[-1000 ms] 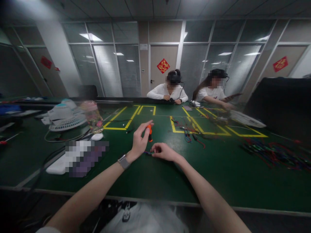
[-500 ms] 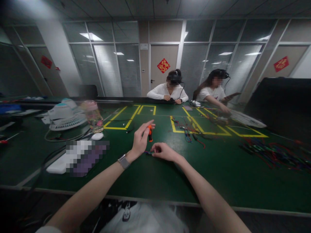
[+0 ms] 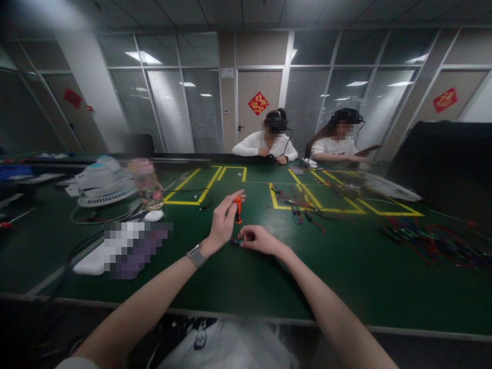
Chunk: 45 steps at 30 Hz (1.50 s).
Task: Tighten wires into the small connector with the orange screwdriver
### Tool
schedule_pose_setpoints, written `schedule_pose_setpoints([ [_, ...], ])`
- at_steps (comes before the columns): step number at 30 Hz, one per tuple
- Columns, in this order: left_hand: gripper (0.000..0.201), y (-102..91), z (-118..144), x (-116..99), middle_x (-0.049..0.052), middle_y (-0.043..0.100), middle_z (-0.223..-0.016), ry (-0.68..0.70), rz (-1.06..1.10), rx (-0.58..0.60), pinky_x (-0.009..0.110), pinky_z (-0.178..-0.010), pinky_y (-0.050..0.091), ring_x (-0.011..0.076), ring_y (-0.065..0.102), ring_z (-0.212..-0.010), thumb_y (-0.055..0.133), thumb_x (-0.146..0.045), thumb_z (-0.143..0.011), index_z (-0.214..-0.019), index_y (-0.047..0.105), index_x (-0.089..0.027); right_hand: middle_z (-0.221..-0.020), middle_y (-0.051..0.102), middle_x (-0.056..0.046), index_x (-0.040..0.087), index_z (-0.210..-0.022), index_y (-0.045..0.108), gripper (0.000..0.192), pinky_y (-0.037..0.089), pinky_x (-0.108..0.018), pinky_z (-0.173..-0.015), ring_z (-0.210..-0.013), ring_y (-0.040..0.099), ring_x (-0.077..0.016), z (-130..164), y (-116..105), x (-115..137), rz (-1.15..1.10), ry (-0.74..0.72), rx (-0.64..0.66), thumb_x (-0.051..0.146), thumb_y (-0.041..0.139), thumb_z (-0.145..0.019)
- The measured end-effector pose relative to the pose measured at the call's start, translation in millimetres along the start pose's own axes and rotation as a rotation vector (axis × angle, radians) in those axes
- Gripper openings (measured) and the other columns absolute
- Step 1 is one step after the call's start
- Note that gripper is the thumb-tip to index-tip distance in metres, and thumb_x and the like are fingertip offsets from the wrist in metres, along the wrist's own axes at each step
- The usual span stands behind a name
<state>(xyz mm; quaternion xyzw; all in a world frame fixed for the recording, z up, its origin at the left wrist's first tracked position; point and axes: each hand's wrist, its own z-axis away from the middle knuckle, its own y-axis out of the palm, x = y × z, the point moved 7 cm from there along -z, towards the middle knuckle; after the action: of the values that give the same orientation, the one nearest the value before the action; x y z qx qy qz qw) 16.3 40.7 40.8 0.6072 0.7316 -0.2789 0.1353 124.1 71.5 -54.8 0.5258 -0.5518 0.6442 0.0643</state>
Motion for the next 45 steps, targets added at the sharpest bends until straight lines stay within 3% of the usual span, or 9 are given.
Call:
schedule_pose_setpoints([
  [7,0.023,-5.2,-1,-8,0.004,0.062,-0.097,0.030,-0.121,-0.081,0.028,-0.082,0.047,0.0159,0.059,-0.090,0.052,-0.019,-0.092,-0.112,0.063,-0.021,-0.066,0.053,0.003,0.016,-0.088,0.069,0.012,0.038,-0.023,-0.061,-0.063,0.048,-0.0129,0,2,1,0.009,-0.090,0.031,0.019,0.065,-0.078],
  [10,0.020,-6.9,0,-8,0.004,0.059,-0.094,0.024,-0.134,-0.095,0.028,-0.081,0.046,0.0161,0.057,-0.088,0.051,-0.022,-0.092,-0.107,0.064,-0.021,-0.070,0.057,0.001,0.017,-0.094,0.071,0.016,0.039,-0.024,-0.062,-0.064,0.048,-0.0132,0,2,-1,0.027,-0.118,0.060,0.020,0.063,-0.080],
  [17,0.037,-2.5,2,-3,0.006,0.063,-0.102,0.017,-0.060,-0.022,0.029,-0.079,0.045,0.0165,0.058,-0.089,0.032,-0.020,-0.098,-0.125,0.057,-0.019,-0.073,0.056,0.001,0.018,-0.100,0.071,0.030,0.041,-0.023,-0.064,-0.067,0.049,-0.0130,0,3,-1,0.045,-0.134,0.091,0.007,0.053,-0.078],
  [28,0.021,-4.7,1,-7,0.003,0.052,-0.089,0.022,-0.173,-0.080,0.027,-0.078,0.046,0.0155,0.054,-0.083,0.051,-0.021,-0.092,-0.110,0.064,-0.022,-0.077,0.058,0.000,0.018,-0.098,0.071,0.033,0.042,-0.023,-0.067,-0.069,0.050,-0.0132,-1,2,-2,0.026,-0.133,0.088,0.003,0.050,-0.076],
  [31,0.024,-2.8,1,-6,0.004,0.053,-0.095,0.023,-0.173,-0.066,0.028,-0.082,0.047,0.0164,0.055,-0.090,0.053,-0.023,-0.092,-0.114,0.063,-0.023,-0.074,0.057,0.001,0.017,-0.096,0.071,0.033,0.041,-0.023,-0.066,-0.066,0.048,-0.0128,-1,3,0,0.019,-0.125,0.086,0.002,0.050,-0.075],
  [35,0.035,2.2,2,-3,0.008,0.057,-0.122,0.013,-0.067,-0.013,0.033,-0.096,0.044,0.0181,0.055,-0.111,0.037,-0.020,-0.098,-0.130,0.053,-0.024,-0.073,0.055,0.001,0.016,-0.094,0.071,0.030,0.040,-0.023,-0.065,-0.066,0.047,-0.0125,-1,3,1,0.016,-0.137,0.082,0.004,0.050,-0.076],
  [37,0.037,3.3,2,-2,0.008,0.058,-0.126,0.006,-0.028,-0.006,0.034,-0.097,0.045,0.0178,0.056,-0.113,0.034,-0.019,-0.099,-0.132,0.050,-0.023,-0.074,0.055,0.001,0.016,-0.094,0.070,0.029,0.040,-0.024,-0.066,-0.067,0.048,-0.0129,-1,2,0,0.014,-0.140,0.080,0.005,0.050,-0.077],
  [41,0.031,-0.3,2,-5,0.006,0.061,-0.108,0.028,-0.119,-0.063,0.031,-0.089,0.047,0.0172,0.058,-0.099,0.046,-0.020,-0.095,-0.125,0.056,-0.022,-0.073,0.054,0.001,0.017,-0.095,0.070,0.031,0.040,-0.024,-0.067,-0.067,0.048,-0.0130,0,2,-1,0.004,-0.138,0.080,0.004,0.050,-0.076],
  [45,0.024,-4.3,3,-10,0.004,0.053,-0.095,0.054,-0.198,-0.103,0.028,-0.082,0.047,0.0160,0.055,-0.089,0.056,-0.022,-0.091,-0.114,0.062,-0.021,-0.073,0.055,0.001,0.017,-0.093,0.071,0.030,0.039,-0.024,-0.066,-0.067,0.047,-0.0130,0,2,-1,0.014,-0.120,0.077,0.005,0.050,-0.076],
])
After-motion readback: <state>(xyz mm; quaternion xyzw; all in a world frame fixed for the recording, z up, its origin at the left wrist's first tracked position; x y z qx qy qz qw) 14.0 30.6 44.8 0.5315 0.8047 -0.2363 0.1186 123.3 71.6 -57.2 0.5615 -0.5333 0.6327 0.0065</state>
